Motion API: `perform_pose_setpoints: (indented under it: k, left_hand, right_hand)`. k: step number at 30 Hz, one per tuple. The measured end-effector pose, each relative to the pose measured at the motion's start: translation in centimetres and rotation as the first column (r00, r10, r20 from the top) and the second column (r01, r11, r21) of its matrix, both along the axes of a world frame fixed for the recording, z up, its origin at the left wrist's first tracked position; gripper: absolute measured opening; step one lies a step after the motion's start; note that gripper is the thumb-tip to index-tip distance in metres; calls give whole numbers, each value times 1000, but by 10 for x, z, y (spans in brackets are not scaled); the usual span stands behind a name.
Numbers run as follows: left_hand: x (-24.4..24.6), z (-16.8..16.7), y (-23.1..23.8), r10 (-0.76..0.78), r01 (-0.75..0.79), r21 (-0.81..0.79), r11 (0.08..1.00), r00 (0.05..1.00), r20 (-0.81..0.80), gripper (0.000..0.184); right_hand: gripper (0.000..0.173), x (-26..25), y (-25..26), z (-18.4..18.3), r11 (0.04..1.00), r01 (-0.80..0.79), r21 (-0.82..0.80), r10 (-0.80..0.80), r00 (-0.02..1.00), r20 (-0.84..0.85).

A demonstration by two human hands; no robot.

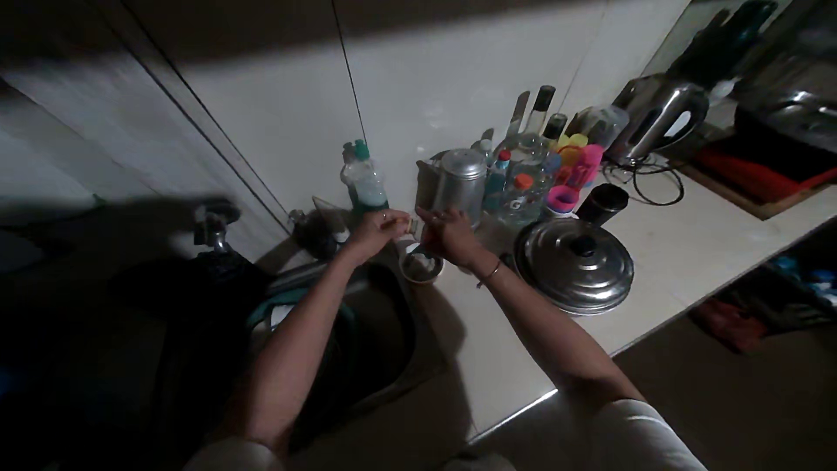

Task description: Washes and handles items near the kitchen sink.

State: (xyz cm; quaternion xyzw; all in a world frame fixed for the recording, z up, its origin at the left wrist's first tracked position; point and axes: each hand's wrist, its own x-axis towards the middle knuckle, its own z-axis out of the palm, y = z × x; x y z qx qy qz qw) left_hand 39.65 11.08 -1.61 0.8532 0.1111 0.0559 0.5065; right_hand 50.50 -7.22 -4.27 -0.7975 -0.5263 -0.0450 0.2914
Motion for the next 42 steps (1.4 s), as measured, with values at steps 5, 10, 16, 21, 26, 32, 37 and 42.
perform_pose_setpoints:
  k: [5, 10, 16, 21, 26, 32, 37, 42]
  left_hand:
    - [7, -1, -5, 173, -183, -11, 983, 945, -278, 50]
    - [7, -3, -8, 146, -137, 53, 989, 949, -279, 42]
    - [-5, 13, 0, -92, 105, 127, 986, 990, -104, 36]
    - [-7, 23, -2, -52, 76, 181, 980, 990, -133, 31]
    - [6, 22, -8, 76, 30, 323, 946, 947, -311, 49]
    - [7, 4, 0, 72, -70, 33, 997, 993, -94, 37]
    - [17, -4, 4, 168, -171, -119, 978, 985, -36, 39]
    - [25, 2, 6, 158, -145, 156, 977, 985, -74, 41]
  right_hand:
    - [49, -15, 8, 0, 999, 15, -47, 3, 930, 368]
    - [55, -20, 9, -20, 999, 43, 15, -46, 921, 386]
    - [72, -4, -2, -17, 989, -110, 96, 142, 882, -449]
    - [75, -7, 0, -22, 977, -88, 192, 181, 816, -549]
    - [66, -7, 11, -33, 969, -16, 248, 29, 998, -48]
    - [67, 8, 18, -30, 973, -19, 232, 31, 998, -49]
    - [74, 10, 22, -26, 972, 29, 232, 2, 991, -134]
    - [60, 7, 29, -27, 981, 13, 194, -23, 999, 49]
